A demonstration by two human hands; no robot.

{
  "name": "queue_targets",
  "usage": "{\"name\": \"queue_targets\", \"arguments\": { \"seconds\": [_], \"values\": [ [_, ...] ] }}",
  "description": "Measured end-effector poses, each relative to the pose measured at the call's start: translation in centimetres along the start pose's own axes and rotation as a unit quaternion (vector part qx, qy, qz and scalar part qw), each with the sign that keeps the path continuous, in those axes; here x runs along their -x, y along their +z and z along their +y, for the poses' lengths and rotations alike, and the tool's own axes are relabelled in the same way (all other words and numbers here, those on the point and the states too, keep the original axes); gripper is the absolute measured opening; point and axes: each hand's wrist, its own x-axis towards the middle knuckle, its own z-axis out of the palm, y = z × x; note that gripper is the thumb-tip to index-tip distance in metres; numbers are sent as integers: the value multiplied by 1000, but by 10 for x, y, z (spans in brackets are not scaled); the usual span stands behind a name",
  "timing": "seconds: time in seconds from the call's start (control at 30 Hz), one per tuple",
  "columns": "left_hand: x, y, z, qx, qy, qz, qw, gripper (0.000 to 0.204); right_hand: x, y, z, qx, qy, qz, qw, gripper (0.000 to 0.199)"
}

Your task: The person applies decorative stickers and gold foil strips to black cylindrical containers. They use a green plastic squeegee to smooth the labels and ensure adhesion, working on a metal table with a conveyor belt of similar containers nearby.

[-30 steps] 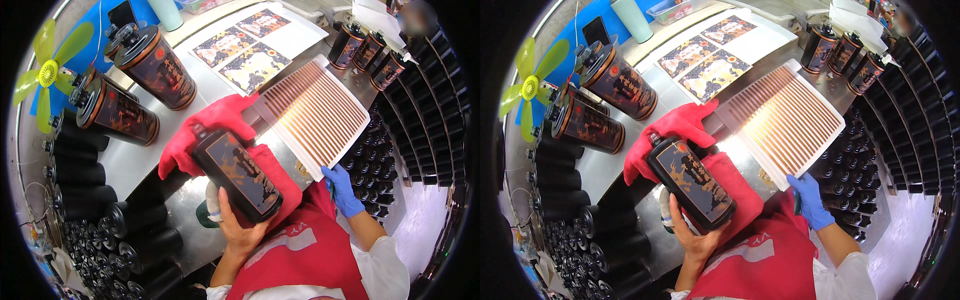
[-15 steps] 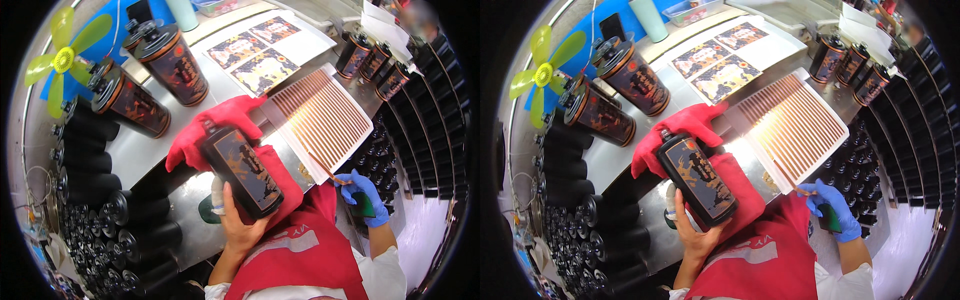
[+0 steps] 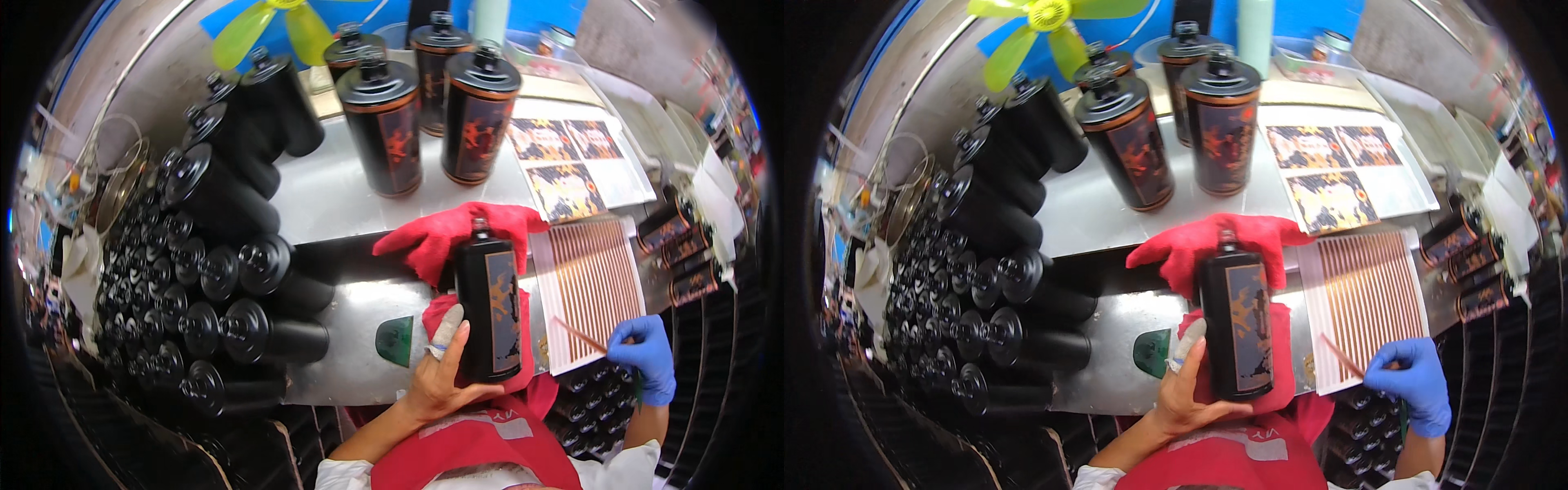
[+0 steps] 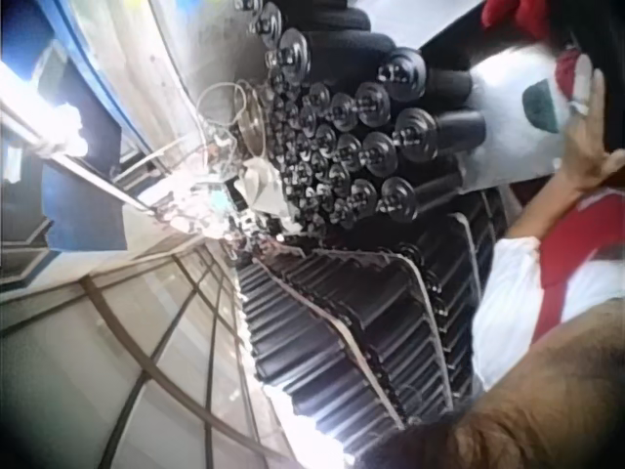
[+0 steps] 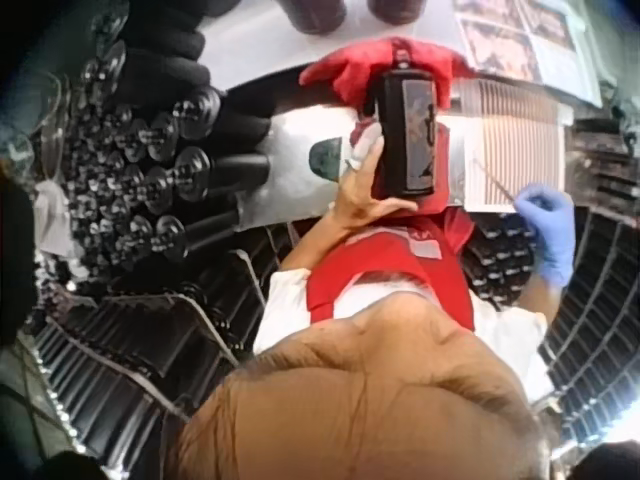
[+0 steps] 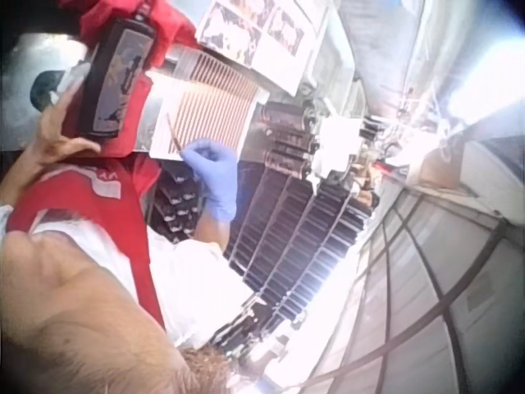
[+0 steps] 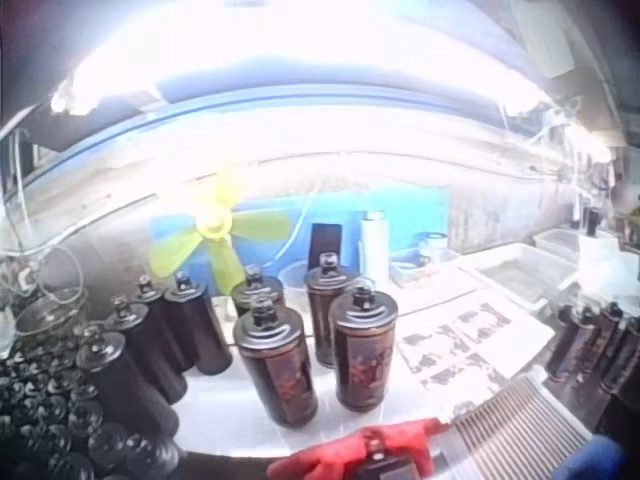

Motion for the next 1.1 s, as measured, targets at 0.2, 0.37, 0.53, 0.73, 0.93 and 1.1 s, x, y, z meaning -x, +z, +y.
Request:
{"name": "queue_targets", "arguments": {
  "seconds": [0.2, 0.37, 0.53, 0.73, 0.93, 1.1],
  "values": [
    [-36, -8, 17, 187, -9, -74, 980, 73, 1, 5, -90, 195, -99, -287, 933, 14],
    [-97, -14, 47, 481, -54, -334, 808, 25, -14, -8, -132, 64, -287, -362, 885, 12],
    [-77, -38, 18, 444, -213, -189, 850, 11, -49, -20, -106, 29, -158, -100, 982, 12],
    [-82, -40, -18, 323, -271, 3, 907, 4, -98, -11, -61, -38, -93, -41, 994, 13],
    [-95, -22, -35, 367, -320, 116, 866, 6, -127, -13, -42, -97, -62, -24, 993, 10],
    [-96, -8, -46, 358, -329, 144, 862, 5, -143, -17, -32, -101, -41, -28, 994, 10]
  ]
}}
